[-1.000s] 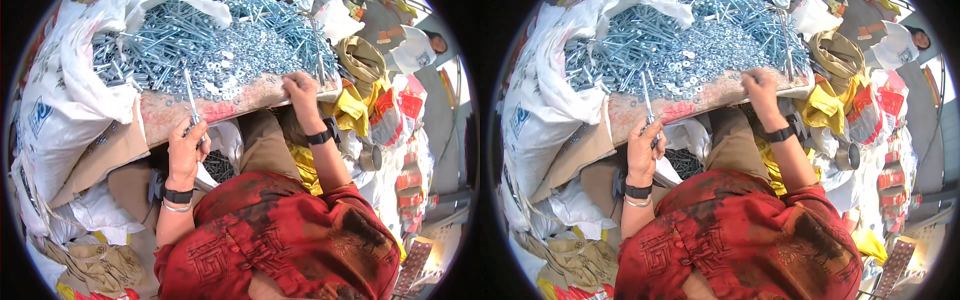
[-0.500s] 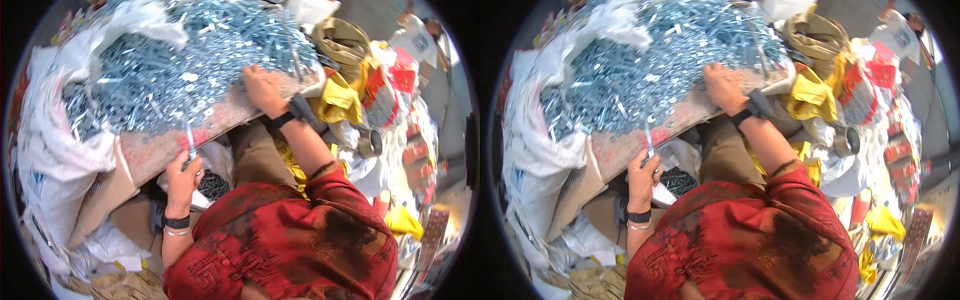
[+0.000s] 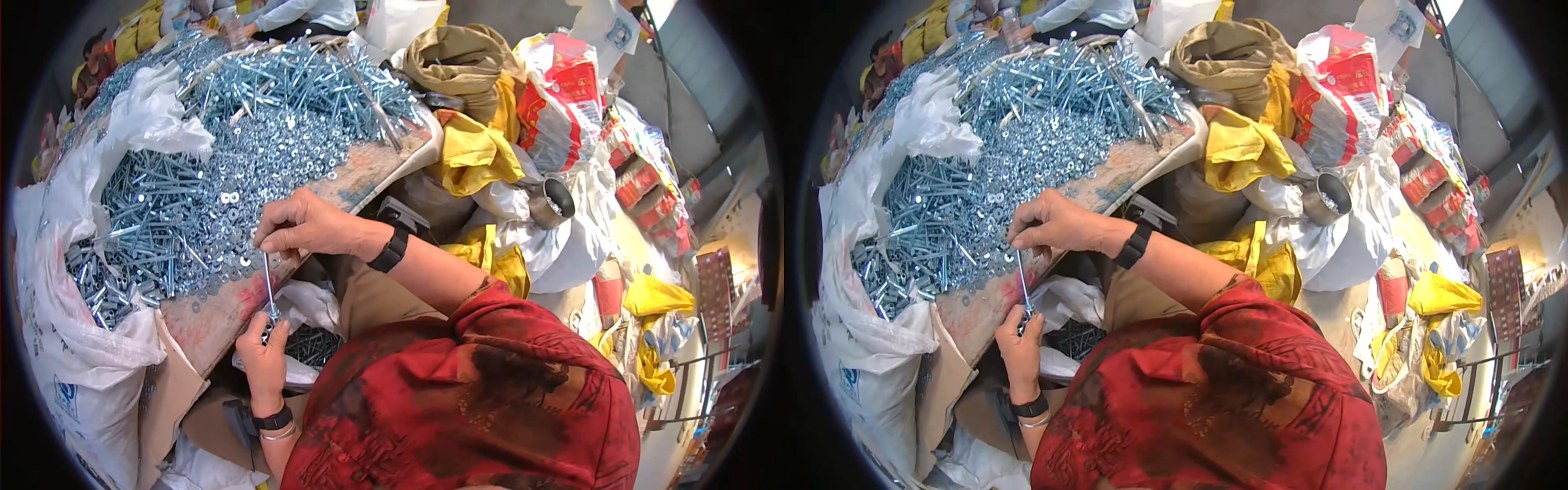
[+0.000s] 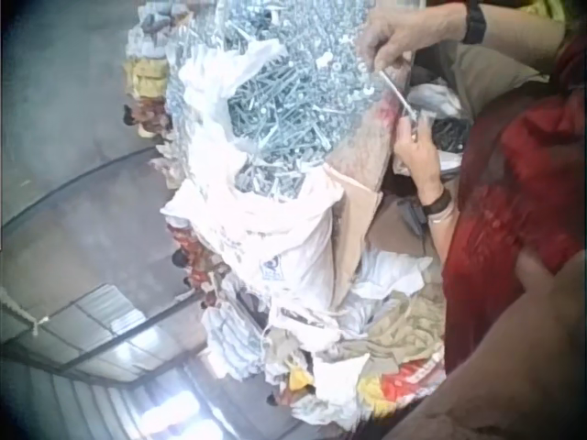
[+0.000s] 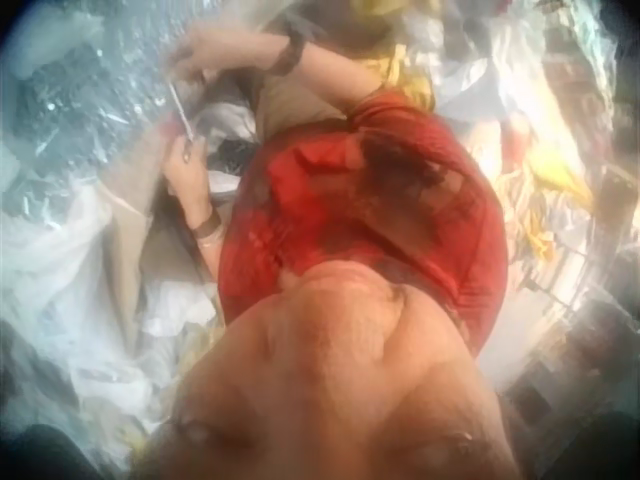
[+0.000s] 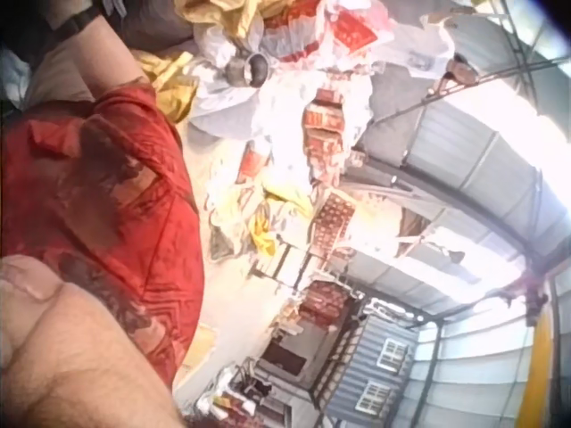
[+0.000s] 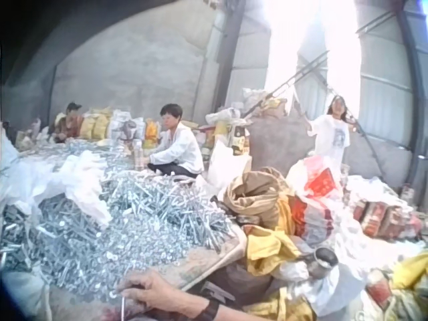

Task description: The recorder is assembling bolts by sliding washers onto them and dropping them into a plastic bag.

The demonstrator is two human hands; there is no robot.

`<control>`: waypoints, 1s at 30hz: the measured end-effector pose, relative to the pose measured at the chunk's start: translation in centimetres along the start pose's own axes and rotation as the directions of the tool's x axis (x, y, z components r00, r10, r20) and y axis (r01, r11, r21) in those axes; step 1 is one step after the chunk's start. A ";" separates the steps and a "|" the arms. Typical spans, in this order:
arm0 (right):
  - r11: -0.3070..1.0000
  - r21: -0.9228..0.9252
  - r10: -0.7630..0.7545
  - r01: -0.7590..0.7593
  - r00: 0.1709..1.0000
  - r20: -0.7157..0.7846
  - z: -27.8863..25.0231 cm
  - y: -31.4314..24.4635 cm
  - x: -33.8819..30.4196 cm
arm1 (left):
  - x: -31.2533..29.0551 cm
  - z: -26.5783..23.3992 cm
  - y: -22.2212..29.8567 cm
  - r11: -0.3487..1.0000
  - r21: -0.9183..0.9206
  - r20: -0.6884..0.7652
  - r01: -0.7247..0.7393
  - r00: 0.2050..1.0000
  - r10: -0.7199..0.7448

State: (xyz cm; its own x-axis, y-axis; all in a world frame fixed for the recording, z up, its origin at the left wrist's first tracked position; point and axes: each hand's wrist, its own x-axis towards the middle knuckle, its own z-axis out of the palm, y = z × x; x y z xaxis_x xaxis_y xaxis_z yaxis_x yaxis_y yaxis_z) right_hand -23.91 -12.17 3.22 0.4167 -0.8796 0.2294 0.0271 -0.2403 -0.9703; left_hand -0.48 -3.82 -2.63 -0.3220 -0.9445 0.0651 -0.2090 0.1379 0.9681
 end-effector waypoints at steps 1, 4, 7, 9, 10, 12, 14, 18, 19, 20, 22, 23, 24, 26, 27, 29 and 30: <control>1.000 -0.026 0.001 -0.001 1.000 0.004 -0.2 -0.4 -0.2 | 0.0 0.2 0.4 1.000 -0.006 0.003 -0.017 1.000 0.017; 0.988 -0.154 -0.015 0.017 1.000 0.011 0.1 -1.4 -0.4 | 0.0 0.2 0.7 0.972 0.209 -0.036 -0.105 0.993 0.115; 0.930 -0.359 -0.086 0.079 0.996 -0.004 1.3 -1.9 0.1 | -0.7 -0.3 1.2 0.948 0.297 -0.131 -0.111 0.979 0.156; 0.944 -0.329 0.007 -0.024 0.998 -0.055 2.1 -2.4 -0.2 | -1.2 -0.8 1.8 0.950 0.280 -0.112 -0.141 0.977 0.179; 0.948 -0.295 0.097 -0.119 0.991 -0.088 1.9 -2.7 -0.7 | -1.0 -0.5 1.5 0.962 0.226 -0.096 -0.155 0.979 0.180; 0.928 -0.365 0.075 -0.075 0.997 -0.014 1.9 -4.0 -1.3 | -1.3 -0.6 1.0 0.953 0.227 -0.051 -0.202 0.974 0.219; 0.929 -0.364 0.101 -0.071 0.993 0.063 2.4 -5.0 -1.7 | -1.6 -1.0 0.6 0.893 0.371 -0.051 -0.255 0.954 0.294; 0.966 0.101 0.224 -0.238 0.966 0.128 5.1 -4.2 -2.0 | -2.5 -1.3 1.1 0.930 0.252 -0.162 -0.268 0.936 0.313; 0.938 0.158 0.276 -0.309 0.940 0.200 6.5 -3.5 -2.1 | -2.6 -1.3 1.0 0.945 0.167 -0.179 -0.282 0.933 0.311; 0.944 0.141 0.267 -0.297 0.943 0.200 7.6 -2.0 -2.5 | -2.6 -1.0 0.6 0.946 0.112 -0.216 -0.305 0.922 0.323; 0.953 0.120 0.254 -0.278 0.949 0.187 8.7 1.0 -1.4 | -2.0 -0.7 -0.4 0.945 0.091 -0.248 -0.316 0.911 0.328; 0.996 -0.015 0.088 -0.087 0.983 0.159 9.2 2.3 -0.5 | -2.0 -0.7 -0.6 0.951 0.073 -0.285 -0.301 0.907 0.309; 0.981 -0.163 -0.081 0.102 0.988 0.130 9.6 2.2 -0.1 | -1.7 -0.6 0.5 0.915 0.158 -0.285 -0.371 0.870 0.402; 0.999 -0.033 -0.011 0.015 0.991 0.135 11.7 0.5 1.0 | -1.5 -0.5 0.4 0.919 0.180 -0.306 -0.352 0.867 0.392; 0.993 0.093 0.051 -0.067 0.985 0.165 12.4 -0.4 1.2 | -1.4 -0.3 0.5 0.921 0.201 -0.344 -0.334 0.856 0.385; 0.996 0.088 -0.042 0.025 0.979 0.201 12.9 -0.8 0.5 | -1.4 -1.3 1.0 0.943 0.176 -0.438 -0.282 0.836 0.331; 0.950 -0.127 -0.254 0.285 0.944 0.212 12.6 -0.2 0.3 | -1.8 -2.1 0.9 0.967 0.151 -0.554 -0.206 0.793 0.255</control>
State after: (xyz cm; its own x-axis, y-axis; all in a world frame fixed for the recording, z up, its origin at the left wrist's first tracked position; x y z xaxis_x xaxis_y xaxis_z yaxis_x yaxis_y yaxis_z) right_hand -12.37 -7.24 2.52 0.5789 -0.6819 0.4471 0.0293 -0.5306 -0.8471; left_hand 1.83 -2.65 -1.33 0.2026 -0.8787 0.4322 -0.2752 0.3724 0.8863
